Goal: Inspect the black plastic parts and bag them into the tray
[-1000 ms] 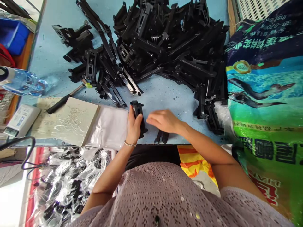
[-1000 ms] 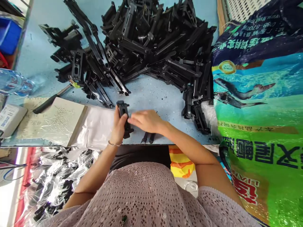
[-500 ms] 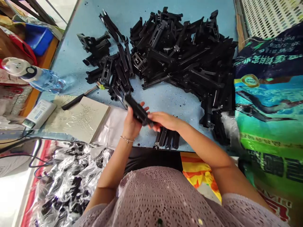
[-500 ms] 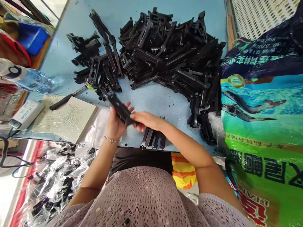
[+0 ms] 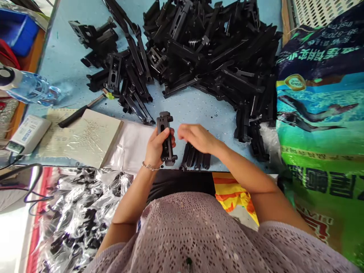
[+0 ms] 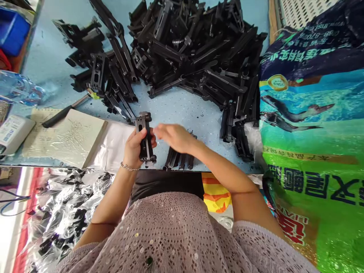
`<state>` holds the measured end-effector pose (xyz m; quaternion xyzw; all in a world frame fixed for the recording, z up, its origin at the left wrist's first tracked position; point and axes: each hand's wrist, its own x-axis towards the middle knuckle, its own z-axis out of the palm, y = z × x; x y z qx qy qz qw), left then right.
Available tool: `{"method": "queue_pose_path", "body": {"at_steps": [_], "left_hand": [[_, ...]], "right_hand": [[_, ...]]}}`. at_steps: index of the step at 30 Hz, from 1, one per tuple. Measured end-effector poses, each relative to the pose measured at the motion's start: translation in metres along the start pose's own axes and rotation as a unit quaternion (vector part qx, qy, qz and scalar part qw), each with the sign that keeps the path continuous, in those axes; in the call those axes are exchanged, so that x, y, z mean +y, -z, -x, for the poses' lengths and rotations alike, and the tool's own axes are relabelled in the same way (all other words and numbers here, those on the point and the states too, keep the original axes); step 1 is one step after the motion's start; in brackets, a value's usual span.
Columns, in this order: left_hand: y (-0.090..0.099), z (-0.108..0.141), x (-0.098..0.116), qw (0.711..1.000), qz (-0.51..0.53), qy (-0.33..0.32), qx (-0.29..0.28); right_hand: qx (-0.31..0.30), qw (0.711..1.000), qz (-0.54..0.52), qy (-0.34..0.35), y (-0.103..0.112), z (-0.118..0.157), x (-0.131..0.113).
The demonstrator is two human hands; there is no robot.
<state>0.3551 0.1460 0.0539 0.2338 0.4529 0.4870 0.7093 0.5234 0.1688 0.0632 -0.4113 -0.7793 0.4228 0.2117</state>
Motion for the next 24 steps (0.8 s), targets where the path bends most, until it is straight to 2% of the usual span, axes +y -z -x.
{"method": "queue_pose_path", "body": {"at_steps": [2, 3, 5, 6, 7, 8, 9, 10, 11, 12, 13, 15, 17, 19, 21, 24], "left_hand": [[0.002, -0.003, 0.003, 1.0, -0.016, 0.001, -0.003], [0.003, -0.005, 0.003, 0.999, -0.032, -0.003, -0.007], [0.006, -0.012, -0.001, 0.994, -0.095, -0.043, -0.005], [0.009, -0.016, -0.005, 0.986, -0.145, -0.083, 0.006], [0.011, -0.02, -0.011, 0.97, -0.203, -0.128, 0.018], [0.014, -0.023, -0.018, 0.95, -0.263, -0.168, 0.028], [0.016, -0.025, -0.026, 0.926, -0.321, -0.194, 0.034], [0.017, -0.025, -0.035, 0.904, -0.373, -0.205, 0.036], [0.018, -0.023, -0.044, 0.885, -0.416, -0.203, 0.039], [0.016, -0.019, -0.054, 0.871, -0.449, -0.195, 0.042], [0.014, -0.015, -0.064, 0.861, -0.471, -0.185, 0.044], [0.009, -0.007, -0.079, 0.854, -0.488, -0.175, 0.039], [0.006, -0.001, -0.085, 0.86, -0.476, -0.182, 0.029], [0.008, 0.0, -0.081, 0.864, -0.458, -0.207, 0.026], [0.011, 0.0, -0.065, 0.86, -0.446, -0.247, 0.026], [0.007, 0.002, -0.034, 0.853, -0.424, -0.305, -0.011]], "right_hand": [[-0.009, 0.996, 0.07, 0.052, -0.02, 0.022, -0.007], [-0.01, 0.994, 0.097, 0.049, -0.028, 0.03, -0.009], [-0.036, 0.992, 0.117, 0.004, -0.032, 0.038, -0.01], [-0.054, 0.992, 0.114, -0.027, -0.025, 0.037, -0.008], [-0.058, 0.99, 0.114, -0.055, -0.011, 0.034, -0.004], [-0.037, 0.988, 0.126, -0.082, 0.007, 0.029, 0.002], [0.013, 0.983, 0.152, -0.107, 0.029, 0.022, 0.01], [0.099, 0.967, 0.194, -0.135, 0.053, 0.015, 0.02], [0.198, 0.93, 0.263, -0.165, 0.076, 0.008, 0.031], [0.246, 0.895, 0.322, -0.187, 0.097, 0.001, 0.044], [0.272, 0.865, 0.368, -0.205, 0.113, -0.005, 0.057], [0.259, 0.839, 0.425, -0.219, 0.133, -0.014, 0.083], [0.229, 0.836, 0.451, -0.213, 0.138, -0.019, 0.102], [0.231, 0.84, 0.446, -0.204, 0.136, -0.017, 0.108], [0.265, 0.851, 0.414, -0.183, 0.134, -0.009, 0.099], [0.294, 0.898, 0.317, -0.085, 0.124, 0.008, 0.059]]}}
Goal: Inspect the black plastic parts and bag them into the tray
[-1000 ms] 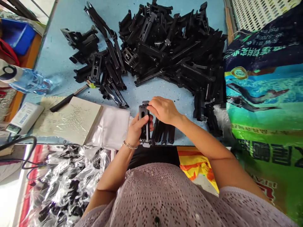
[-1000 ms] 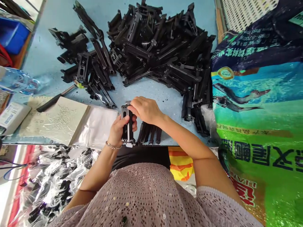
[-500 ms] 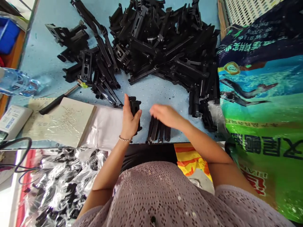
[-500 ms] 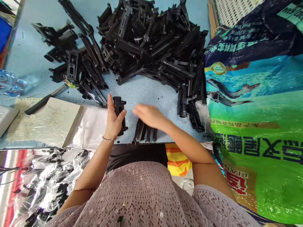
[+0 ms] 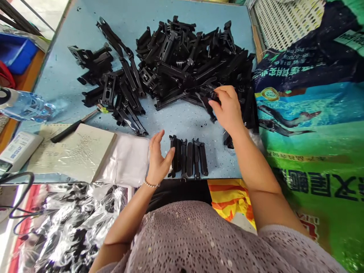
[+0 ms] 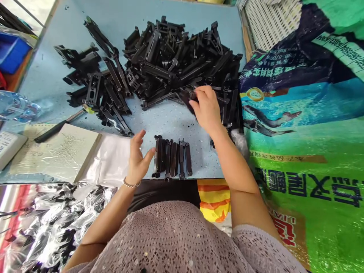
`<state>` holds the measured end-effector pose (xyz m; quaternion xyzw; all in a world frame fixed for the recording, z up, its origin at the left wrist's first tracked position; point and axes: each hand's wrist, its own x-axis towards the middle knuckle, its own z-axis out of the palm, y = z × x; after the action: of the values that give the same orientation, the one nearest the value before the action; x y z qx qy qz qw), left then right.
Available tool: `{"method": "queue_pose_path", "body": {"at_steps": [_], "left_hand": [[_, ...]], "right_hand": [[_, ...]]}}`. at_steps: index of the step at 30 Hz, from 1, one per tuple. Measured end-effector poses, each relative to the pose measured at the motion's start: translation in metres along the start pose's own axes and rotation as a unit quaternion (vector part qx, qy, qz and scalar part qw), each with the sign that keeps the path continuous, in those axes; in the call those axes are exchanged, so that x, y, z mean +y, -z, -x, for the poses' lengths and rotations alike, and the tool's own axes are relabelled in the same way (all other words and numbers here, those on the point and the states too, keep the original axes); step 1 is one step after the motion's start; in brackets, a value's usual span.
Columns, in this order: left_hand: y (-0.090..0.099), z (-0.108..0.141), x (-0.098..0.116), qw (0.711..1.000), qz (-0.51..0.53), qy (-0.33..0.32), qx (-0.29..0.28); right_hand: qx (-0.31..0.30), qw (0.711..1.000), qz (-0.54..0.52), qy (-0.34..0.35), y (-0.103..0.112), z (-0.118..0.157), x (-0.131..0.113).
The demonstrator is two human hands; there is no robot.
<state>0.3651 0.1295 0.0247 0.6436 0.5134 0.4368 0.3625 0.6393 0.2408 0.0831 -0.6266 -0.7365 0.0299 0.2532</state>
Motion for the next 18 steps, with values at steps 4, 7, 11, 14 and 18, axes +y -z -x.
{"method": "queue_pose_path", "body": {"at_steps": [4, 7, 11, 14, 18], "left_hand": [[0.013, -0.015, 0.032, 0.981, 0.165, 0.005, -0.103], [0.018, -0.012, 0.044, 0.938, 0.292, 0.123, -0.139], [0.024, 0.001, 0.046, 0.901, 0.35, 0.232, -0.106], [0.024, 0.009, 0.043, 0.907, 0.34, 0.24, -0.071], [0.022, 0.014, 0.038, 0.915, 0.318, 0.243, -0.043]], "right_hand": [[-0.092, 0.965, -0.218, 0.114, 0.022, 0.03, -0.062], [-0.111, 0.956, -0.239, 0.132, 0.014, 0.041, -0.089], [-0.106, 0.972, -0.113, 0.177, -0.014, 0.036, -0.086], [-0.131, 0.966, -0.106, 0.197, -0.035, 0.032, -0.084], [-0.129, 0.958, -0.237, 0.099, -0.05, 0.043, -0.1]]}}
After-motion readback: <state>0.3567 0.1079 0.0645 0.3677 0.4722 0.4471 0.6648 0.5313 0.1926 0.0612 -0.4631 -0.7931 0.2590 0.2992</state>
